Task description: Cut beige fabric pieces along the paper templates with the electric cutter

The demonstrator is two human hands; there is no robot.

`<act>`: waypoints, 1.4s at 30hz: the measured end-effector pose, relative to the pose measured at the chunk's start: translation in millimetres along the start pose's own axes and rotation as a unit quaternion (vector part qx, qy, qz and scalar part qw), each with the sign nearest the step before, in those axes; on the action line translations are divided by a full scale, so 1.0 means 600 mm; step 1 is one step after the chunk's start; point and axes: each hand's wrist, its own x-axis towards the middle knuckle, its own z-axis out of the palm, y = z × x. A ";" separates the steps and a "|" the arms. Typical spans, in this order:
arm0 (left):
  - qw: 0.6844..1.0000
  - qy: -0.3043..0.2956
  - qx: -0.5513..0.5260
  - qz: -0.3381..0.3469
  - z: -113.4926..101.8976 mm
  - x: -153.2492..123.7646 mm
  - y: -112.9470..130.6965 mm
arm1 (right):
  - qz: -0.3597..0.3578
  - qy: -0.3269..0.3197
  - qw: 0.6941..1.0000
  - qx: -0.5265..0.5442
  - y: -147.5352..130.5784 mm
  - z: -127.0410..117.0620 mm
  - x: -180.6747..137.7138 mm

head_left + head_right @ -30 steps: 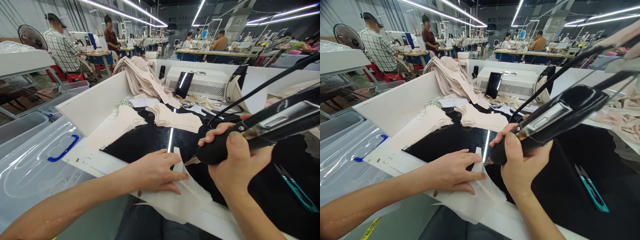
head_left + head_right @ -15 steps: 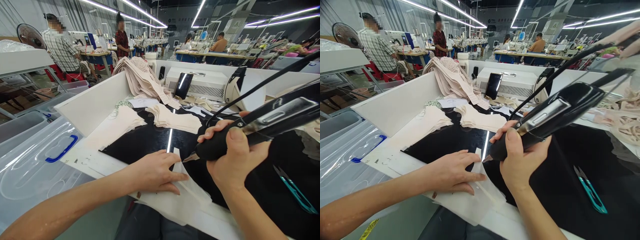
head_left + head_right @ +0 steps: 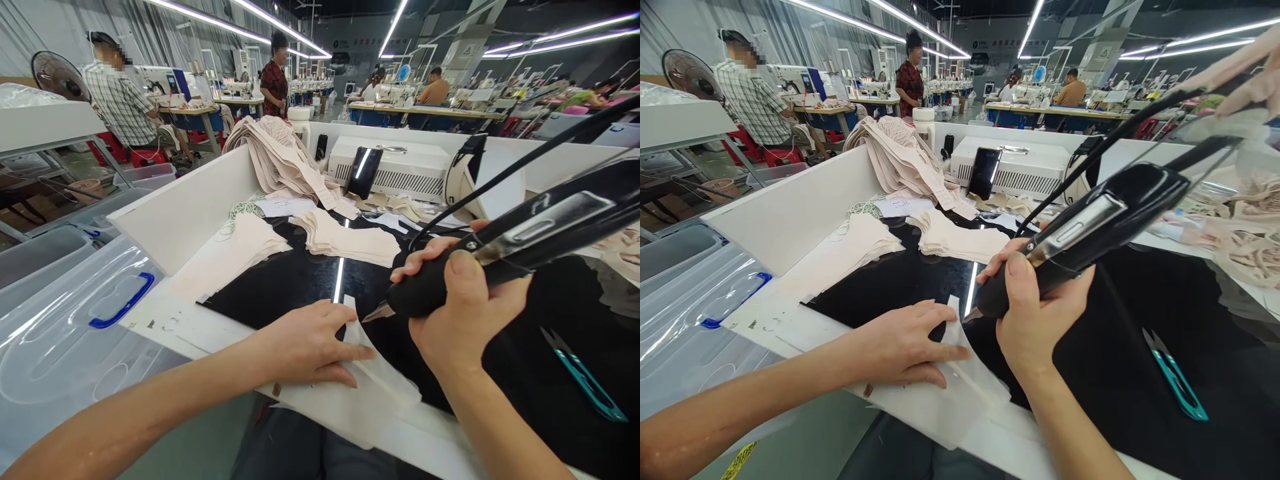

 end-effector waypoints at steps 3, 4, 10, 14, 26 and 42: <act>1.000 0.001 -0.003 -0.001 0.000 -0.001 -0.002 | -0.009 -0.014 1.000 -0.002 -0.002 0.001 -0.002; 1.000 0.003 -0.005 0.000 0.000 -0.002 -0.003 | -0.010 -0.020 1.000 -0.007 -0.001 0.000 -0.003; 1.000 0.009 -0.013 -0.008 -0.009 -0.009 -0.002 | -0.006 -0.045 0.999 -0.021 -0.003 -0.013 -0.005; 0.998 0.012 -0.019 -0.060 -0.016 -0.002 0.004 | -0.033 -0.052 0.997 -0.052 -0.010 -0.032 0.003; 0.997 0.048 0.018 -0.062 0.010 0.053 0.029 | -0.038 -0.038 0.983 -0.175 -0.025 -0.106 0.030; 0.978 -0.059 -0.058 -0.193 -0.026 0.056 0.018 | -0.138 -0.212 0.769 -0.587 -0.001 -0.406 0.046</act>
